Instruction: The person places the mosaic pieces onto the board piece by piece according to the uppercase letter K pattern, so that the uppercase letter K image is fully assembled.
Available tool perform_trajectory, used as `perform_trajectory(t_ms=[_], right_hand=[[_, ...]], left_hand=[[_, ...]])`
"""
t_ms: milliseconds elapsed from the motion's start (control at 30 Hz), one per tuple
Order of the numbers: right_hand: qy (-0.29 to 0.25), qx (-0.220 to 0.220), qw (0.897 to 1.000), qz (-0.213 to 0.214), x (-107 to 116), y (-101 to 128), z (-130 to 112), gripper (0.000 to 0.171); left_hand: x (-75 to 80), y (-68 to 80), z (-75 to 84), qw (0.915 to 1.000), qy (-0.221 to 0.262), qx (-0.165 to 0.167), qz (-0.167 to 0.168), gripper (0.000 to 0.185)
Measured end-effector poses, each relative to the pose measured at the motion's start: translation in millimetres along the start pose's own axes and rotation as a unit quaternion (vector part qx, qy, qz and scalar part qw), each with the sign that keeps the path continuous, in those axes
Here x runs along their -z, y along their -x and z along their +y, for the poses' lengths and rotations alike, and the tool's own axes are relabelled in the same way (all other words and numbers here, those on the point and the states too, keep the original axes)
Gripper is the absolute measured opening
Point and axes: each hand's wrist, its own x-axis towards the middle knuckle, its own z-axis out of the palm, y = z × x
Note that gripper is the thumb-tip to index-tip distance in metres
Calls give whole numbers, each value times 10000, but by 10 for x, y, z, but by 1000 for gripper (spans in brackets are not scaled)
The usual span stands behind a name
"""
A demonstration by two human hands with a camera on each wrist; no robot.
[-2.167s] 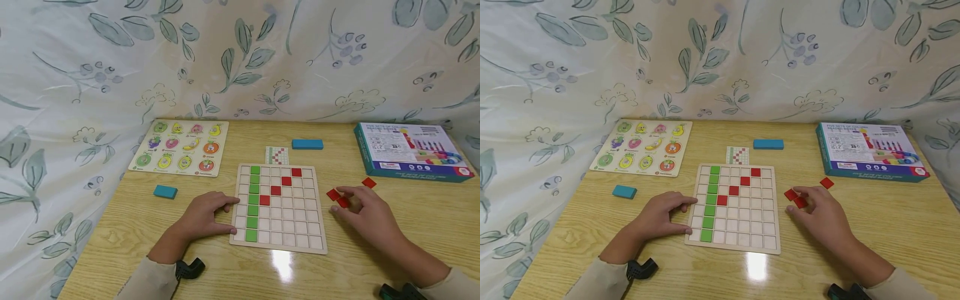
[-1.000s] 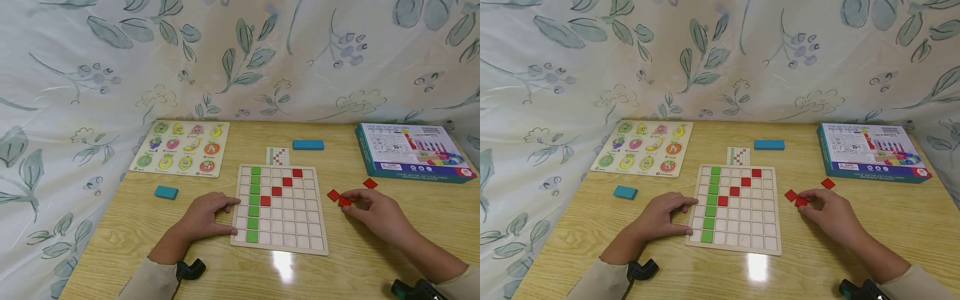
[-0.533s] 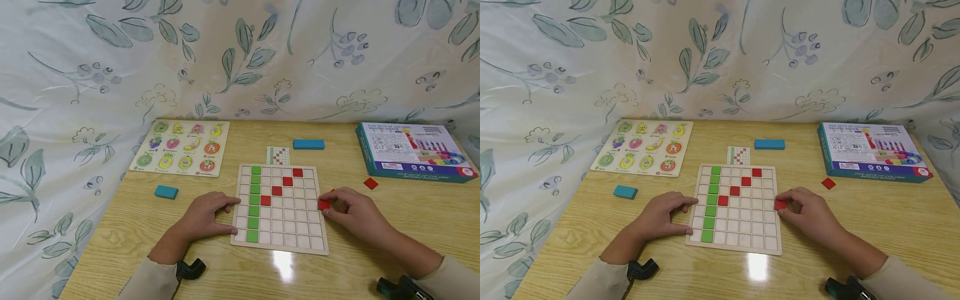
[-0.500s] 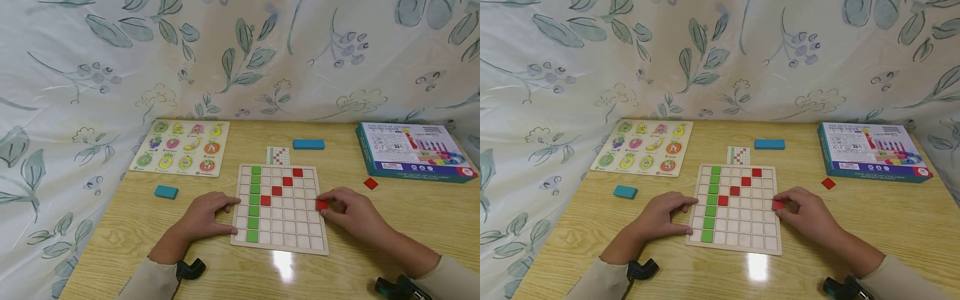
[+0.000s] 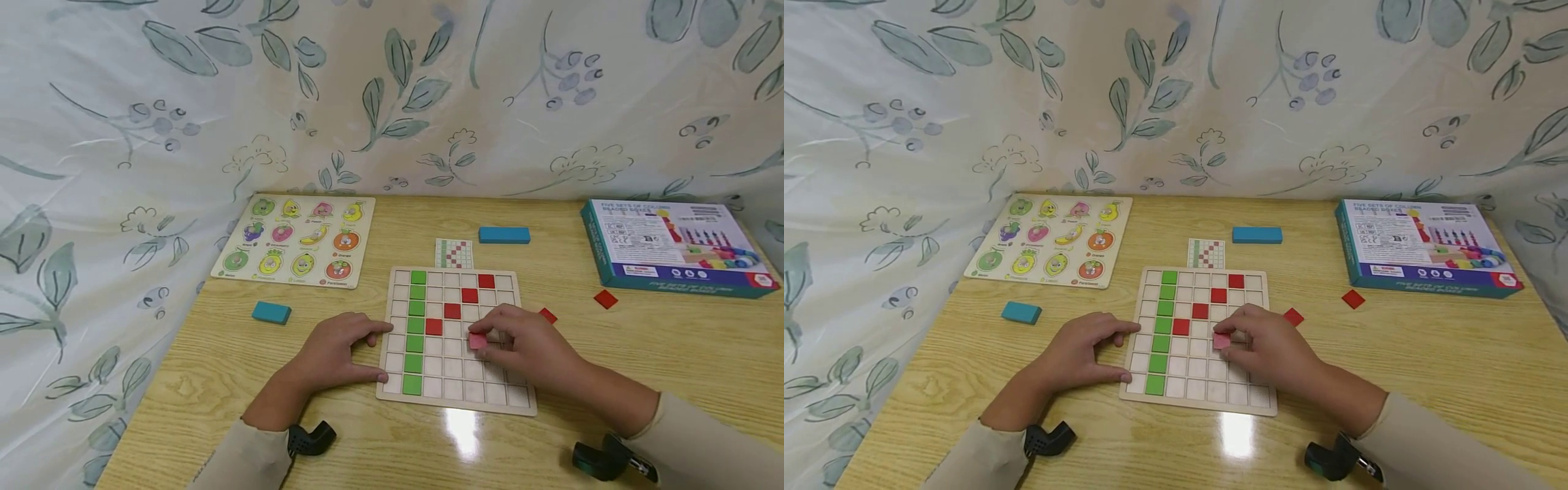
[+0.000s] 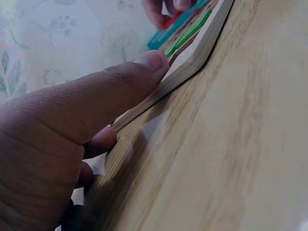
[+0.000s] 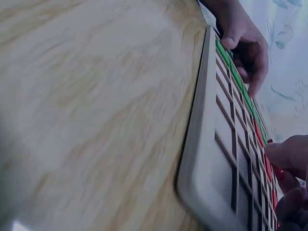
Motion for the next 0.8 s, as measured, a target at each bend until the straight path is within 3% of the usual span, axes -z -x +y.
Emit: perform_trajectory(t_ms=[333, 800], right_hand=[[-2, 334, 9990, -298, -195, -130, -118, 28], [404, -47, 9988, -254, -270, -171, -203, 32]], left_hand=[[-1, 2, -1, 10000, -40, 41, 6, 68], [2, -2, 5, 10000, -45, 66, -4, 69]])
